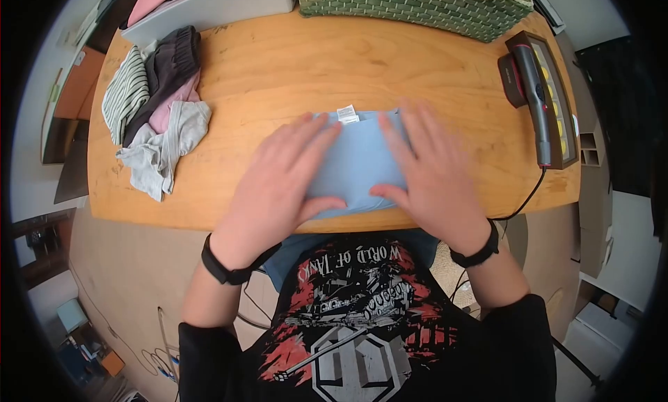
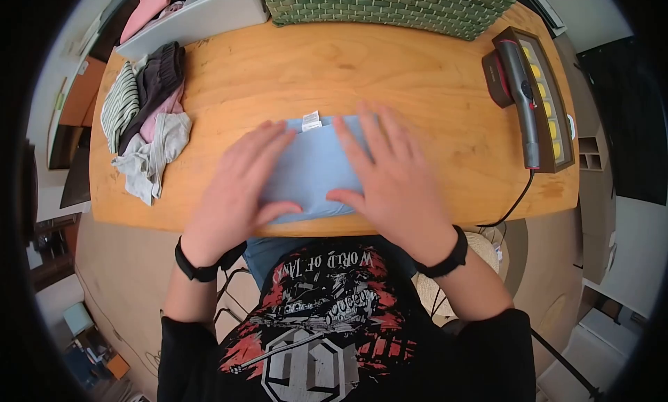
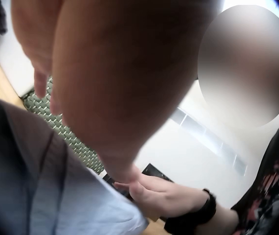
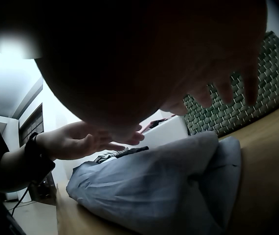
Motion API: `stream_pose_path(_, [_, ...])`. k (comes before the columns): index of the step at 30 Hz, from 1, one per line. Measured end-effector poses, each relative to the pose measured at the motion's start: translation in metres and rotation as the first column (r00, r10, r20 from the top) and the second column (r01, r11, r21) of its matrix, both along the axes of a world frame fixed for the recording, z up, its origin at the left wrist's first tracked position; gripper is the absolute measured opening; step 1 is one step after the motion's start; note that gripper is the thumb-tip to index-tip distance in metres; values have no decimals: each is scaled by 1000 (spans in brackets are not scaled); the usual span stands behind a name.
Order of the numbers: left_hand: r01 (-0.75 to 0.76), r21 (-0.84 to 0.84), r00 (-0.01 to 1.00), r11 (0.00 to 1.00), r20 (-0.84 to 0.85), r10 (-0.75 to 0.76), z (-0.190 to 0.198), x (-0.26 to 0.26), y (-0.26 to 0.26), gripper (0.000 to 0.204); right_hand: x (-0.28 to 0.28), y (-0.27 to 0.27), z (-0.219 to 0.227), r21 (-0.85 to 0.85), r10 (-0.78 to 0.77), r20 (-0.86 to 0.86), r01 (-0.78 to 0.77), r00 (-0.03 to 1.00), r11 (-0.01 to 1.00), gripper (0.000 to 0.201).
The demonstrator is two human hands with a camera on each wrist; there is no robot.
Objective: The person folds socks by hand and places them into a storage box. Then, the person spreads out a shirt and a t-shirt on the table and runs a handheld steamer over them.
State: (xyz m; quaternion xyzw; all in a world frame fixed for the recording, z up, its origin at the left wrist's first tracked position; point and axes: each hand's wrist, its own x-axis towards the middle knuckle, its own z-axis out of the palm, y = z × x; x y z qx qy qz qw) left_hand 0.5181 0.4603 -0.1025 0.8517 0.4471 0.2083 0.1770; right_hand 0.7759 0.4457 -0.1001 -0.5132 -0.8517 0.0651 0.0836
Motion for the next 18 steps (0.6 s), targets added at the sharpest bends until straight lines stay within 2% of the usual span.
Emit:
stream_pose_path(2, [165, -18, 973, 986, -159, -165, -11, 5, 4, 90, 1, 3, -12, -32, 17, -4, -17, 1000, 999, 84])
stream_pose_path(4, [169, -14, 964, 986, -204, -168, -18, 6, 8, 95, 1, 2, -21, -71, 36, -6, -37, 999, 997, 86])
stream_pose_path(6, [176, -9, 953, 984, -248, -173, -16, 7, 10, 100, 2, 3, -24, -23, -46, -30, 45, 998, 999, 80])
stream_pose_path(7, [90, 16, 971, 996, -223, -84, -12, 7, 10, 97, 2, 4, -25, -23, -50, -29, 50, 998, 999, 80])
stream_pose_path(8, [1, 38, 981, 999, -196, 6, -10, 6, 8, 95, 1, 7, -26, -29, -150, -146, 147, 978, 989, 73])
stream_pose_path(9, [5, 38, 981, 999, -196, 2, -10, 5, 6, 95, 1, 11, -26, -46, -245, -260, 241, 934, 969, 66])
stream_pose_path(10, [-113, 69, 979, 991, -162, 122, -10, 3, 3, 86, 2, 12, -27, -47, -250, -260, 246, 933, 968, 66])
stream_pose_path(11, [-229, 94, 963, 969, -124, 240, -10, 2, -2, 77, 4, 13, -27, -43, -279, -296, 279, 913, 959, 54])
stream_pose_path(12, [-224, 93, 964, 970, -125, 235, -8, 2, -8, 77, 6, 14, -27, -39, -306, -333, 311, 892, 949, 44])
stream_pose_path(13, [-318, -18, 938, 948, -149, 312, -4, 1, -15, 65, 8, 17, -28, -39, -311, -332, 317, 890, 948, 44])
stream_pose_path(14, [-407, -125, 906, 905, -182, 382, 0, 1, -18, 52, 10, 20, -29, -170, -348, -333, 307, 876, 936, 39])
stream_pose_path(15, [-401, -124, 909, 907, -180, 377, 2, 0, -19, 52, 12, 23, -30, -296, -384, -329, 292, 863, 909, 35])
stream_pose_path(16, [-432, -291, 898, 854, -232, 375, 4, -1, -19, 44, 13, 24, -29, -294, -388, -330, 297, 861, 908, 35])
stream_pose_path(17, [-458, -445, 887, 770, -285, 363, 4, -3, -19, 37, 13, 25, -29, -400, -434, -347, 287, 831, 870, 33])
stream_pose_path(18, [-456, -443, 888, 772, -284, 361, 2, -6, -20, 37, 14, 26, -29, -502, -479, -358, 268, 801, 823, 33])
